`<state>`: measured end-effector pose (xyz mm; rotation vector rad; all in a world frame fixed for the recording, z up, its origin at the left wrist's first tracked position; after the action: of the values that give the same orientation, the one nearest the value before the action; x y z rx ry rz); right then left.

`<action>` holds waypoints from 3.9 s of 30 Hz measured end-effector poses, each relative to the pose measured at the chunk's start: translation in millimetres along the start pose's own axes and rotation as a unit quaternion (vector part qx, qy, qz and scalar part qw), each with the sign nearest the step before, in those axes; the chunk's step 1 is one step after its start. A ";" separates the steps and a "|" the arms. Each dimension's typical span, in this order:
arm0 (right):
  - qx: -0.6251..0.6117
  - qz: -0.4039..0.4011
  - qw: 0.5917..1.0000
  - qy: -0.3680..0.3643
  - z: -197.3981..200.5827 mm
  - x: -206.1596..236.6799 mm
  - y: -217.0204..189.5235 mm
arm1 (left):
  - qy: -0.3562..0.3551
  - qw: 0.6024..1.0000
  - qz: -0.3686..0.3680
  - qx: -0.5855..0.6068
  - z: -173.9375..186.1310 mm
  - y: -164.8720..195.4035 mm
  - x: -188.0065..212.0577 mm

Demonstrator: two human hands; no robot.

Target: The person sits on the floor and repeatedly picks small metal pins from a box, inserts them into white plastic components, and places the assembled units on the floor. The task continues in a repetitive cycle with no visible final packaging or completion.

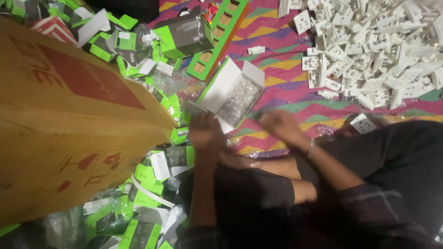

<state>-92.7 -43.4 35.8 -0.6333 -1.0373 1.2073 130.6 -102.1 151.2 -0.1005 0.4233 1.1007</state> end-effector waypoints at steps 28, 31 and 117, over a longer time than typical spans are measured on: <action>0.343 0.286 0.895 -0.014 -47.1 25.9 -2.8 | -0.251 0.951 0.117 0.140 -174.6 -7.0 14.9; 0.395 0.280 0.874 -0.031 -22.8 23.4 -15.4 | -0.140 0.971 0.104 0.164 -147.5 -0.3 -1.5; -0.298 -0.069 0.944 -0.123 28.0 39.2 -2.0 | -0.176 0.650 0.181 0.717 -155.4 123.3 44.5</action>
<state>-116.3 -10.0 61.2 -0.8694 -1.6588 0.8540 -4.7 -52.6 7.7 1.6616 0.8749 0.8480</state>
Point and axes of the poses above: each hand's wrist, its own x-axis away from the middle knuckle, its own z-axis out of the back of the hand, y = z × x, the point moved 8 cm from there along -x, towards the middle knuckle, and after that the axes turned 2 degrees about -x, right-handed, at the moved point
